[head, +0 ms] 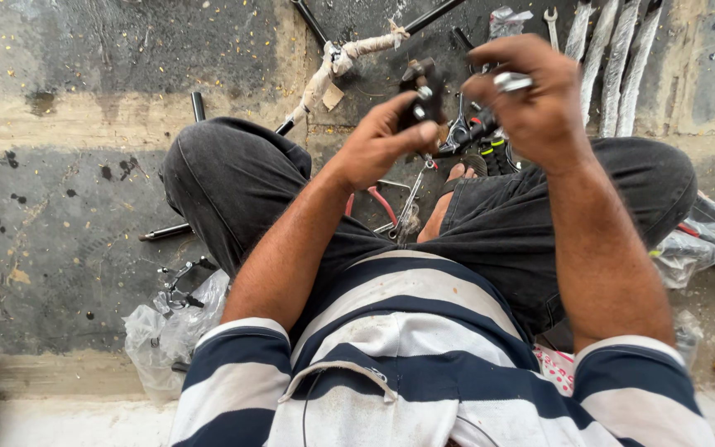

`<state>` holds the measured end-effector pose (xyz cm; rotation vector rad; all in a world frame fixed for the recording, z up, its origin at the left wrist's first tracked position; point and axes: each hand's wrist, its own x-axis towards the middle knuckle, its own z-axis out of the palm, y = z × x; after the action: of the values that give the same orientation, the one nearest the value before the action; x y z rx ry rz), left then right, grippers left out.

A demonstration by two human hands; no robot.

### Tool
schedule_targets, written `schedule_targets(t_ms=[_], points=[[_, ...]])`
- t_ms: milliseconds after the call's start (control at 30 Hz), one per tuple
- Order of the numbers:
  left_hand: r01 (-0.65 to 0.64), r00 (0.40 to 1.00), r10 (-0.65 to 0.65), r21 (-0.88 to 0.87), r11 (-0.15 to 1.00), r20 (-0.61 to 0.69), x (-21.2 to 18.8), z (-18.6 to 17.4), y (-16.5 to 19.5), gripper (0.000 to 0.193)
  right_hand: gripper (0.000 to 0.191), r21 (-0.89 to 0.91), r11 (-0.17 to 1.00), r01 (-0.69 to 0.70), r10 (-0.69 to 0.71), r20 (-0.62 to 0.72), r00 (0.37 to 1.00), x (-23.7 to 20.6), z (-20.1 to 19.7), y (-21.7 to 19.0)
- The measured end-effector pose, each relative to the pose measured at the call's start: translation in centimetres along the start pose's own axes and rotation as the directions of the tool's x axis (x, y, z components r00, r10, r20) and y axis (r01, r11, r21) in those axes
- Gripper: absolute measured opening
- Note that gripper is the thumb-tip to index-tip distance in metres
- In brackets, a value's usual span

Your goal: The person sits on the floor of a bicycle repair shop and assembles bicycle brake caliper assemblies. They unwrap plastic-wrapped parts, fit bolts and washers into the caliper by hand, and tighten the hardware using a combination wrench, working on one assembly at a time.

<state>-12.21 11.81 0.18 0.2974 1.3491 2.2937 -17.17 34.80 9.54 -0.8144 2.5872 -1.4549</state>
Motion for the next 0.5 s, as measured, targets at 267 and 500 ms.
schedule_targets(t_ms=[267,500], points=[[-0.098,0.994,0.072,-0.357,0.929,-0.087,0.3,-0.2,1.9,0.035,0.026,0.488,0.792,-0.366,0.358,0.114,0.927,-2.7,-0.2,3.4],[-0.182,0.625,0.780,0.971,0.153,-0.006,0.3,1.8,2.9,0.048,0.027,0.499,0.739,-0.453,0.521,0.004,0.853,-1.9,2.8,4.0]])
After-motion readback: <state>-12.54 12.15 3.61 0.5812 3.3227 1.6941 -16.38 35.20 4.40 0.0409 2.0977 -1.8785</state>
